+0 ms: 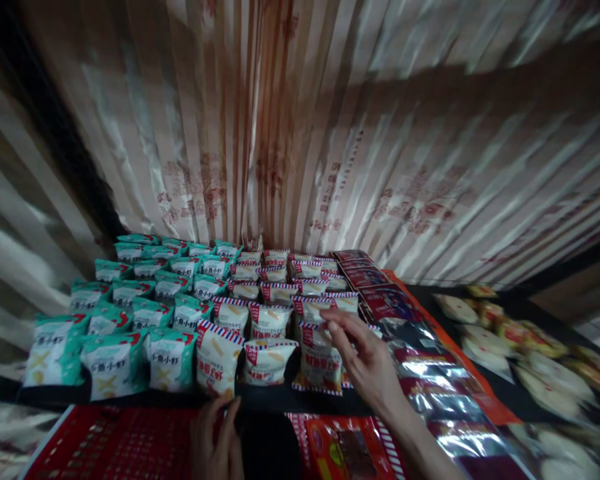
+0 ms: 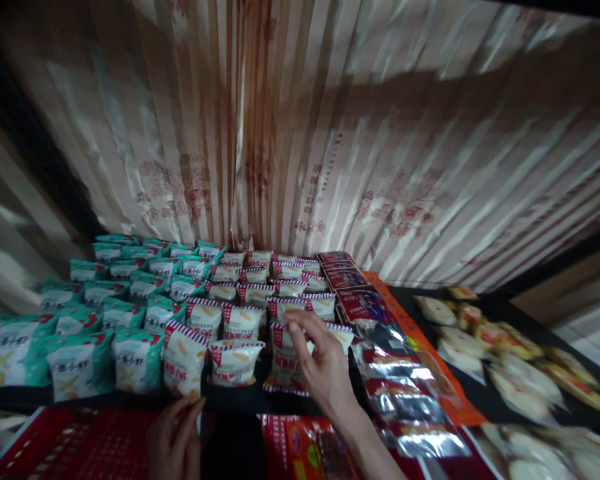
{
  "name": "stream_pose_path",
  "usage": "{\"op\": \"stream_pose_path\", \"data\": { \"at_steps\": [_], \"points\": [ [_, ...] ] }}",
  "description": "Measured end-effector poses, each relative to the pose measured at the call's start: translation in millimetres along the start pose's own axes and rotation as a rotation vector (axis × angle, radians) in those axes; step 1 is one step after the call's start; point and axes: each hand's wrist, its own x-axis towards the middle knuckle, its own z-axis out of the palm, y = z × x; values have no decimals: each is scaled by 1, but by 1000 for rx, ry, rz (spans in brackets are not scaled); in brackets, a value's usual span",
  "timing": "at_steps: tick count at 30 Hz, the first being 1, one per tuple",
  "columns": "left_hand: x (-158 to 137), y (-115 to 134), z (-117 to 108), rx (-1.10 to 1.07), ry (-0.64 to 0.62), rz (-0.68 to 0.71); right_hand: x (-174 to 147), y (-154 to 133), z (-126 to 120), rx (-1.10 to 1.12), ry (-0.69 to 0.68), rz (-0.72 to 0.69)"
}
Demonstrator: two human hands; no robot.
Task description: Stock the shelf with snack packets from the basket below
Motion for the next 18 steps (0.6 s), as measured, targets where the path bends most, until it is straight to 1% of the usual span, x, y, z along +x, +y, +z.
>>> {"op": "stream_pose_path", "data": {
  "at_steps": [2, 4, 6, 8, 11, 13, 15, 16, 18],
  "points": [
    [17, -1, -1, -5, -32, 8, -44, -1, -2, 20, 34, 31],
    [31, 0, -2, -18, -16, 2, -83, 2, 3, 14, 42, 103],
    [35, 1, -4, -49, -11, 6, -115, 8, 9, -17, 39, 183],
    [33, -1, -10, -80, -16, 31, -139, 16, 14, -52, 72, 222],
    [30, -5, -25, -107, 13, 77, -159, 28, 17, -129, 107, 226],
    [38, -5, -37, -143, 40, 109, -162, 34, 20, -184, 129, 219],
    [58, -1, -48, -192, 41, 143, -160, 38, 27, -222, 141, 194],
    [72, 2, -52, -211, 31, 164, -159, 39, 32, -235, 147, 173],
    [108, 9, -56, -229, 1, 149, -155, 41, 43, -249, 160, 123]
  ]
}}
